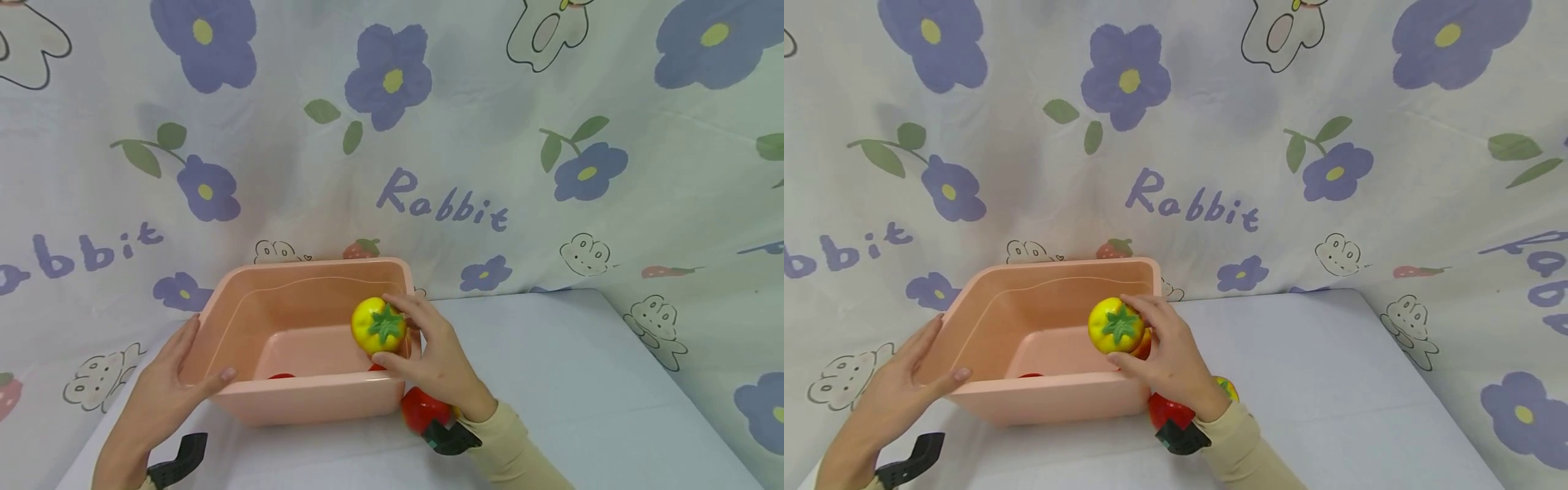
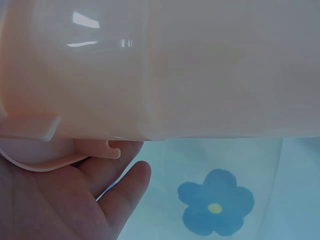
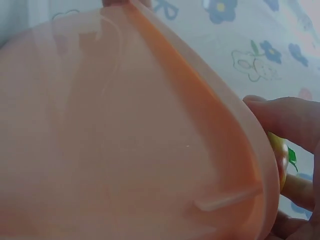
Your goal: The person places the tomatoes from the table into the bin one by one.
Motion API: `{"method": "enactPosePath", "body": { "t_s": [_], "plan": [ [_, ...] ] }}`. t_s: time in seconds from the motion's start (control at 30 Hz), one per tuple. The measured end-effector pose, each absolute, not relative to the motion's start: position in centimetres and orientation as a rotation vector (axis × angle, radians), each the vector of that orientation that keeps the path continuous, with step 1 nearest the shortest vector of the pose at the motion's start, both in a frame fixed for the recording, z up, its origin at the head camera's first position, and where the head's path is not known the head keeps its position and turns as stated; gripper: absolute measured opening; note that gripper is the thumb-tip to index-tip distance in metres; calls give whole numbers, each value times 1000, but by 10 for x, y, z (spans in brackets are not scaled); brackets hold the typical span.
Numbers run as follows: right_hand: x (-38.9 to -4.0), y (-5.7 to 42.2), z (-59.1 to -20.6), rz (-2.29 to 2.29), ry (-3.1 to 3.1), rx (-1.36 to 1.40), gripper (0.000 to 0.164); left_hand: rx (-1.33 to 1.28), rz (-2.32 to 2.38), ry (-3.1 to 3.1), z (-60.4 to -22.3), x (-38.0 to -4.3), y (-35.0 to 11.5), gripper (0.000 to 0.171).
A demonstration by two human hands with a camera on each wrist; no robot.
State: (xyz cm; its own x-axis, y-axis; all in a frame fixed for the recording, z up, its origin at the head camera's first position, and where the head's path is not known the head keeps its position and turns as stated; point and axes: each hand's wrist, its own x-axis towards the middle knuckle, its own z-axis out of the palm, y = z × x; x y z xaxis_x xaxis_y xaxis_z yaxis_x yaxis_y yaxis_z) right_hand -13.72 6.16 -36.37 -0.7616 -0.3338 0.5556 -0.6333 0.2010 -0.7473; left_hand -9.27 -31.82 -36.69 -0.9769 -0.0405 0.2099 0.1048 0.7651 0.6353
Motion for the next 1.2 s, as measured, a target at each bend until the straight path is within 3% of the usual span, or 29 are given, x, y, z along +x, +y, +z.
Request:
{"method": "enactPosePath", "body": {
  "t_s": [0.6, 1.2],
  "plan": [
    [-137, 59, -368, 1478, -2258, 981, 67, 9, -986, -2791, -367, -94, -317, 106],
    [-152, 93, -361, 1491, -2221, 735, 59, 10, -979, -2796, -363, -94, -316, 107]
  ]
}}
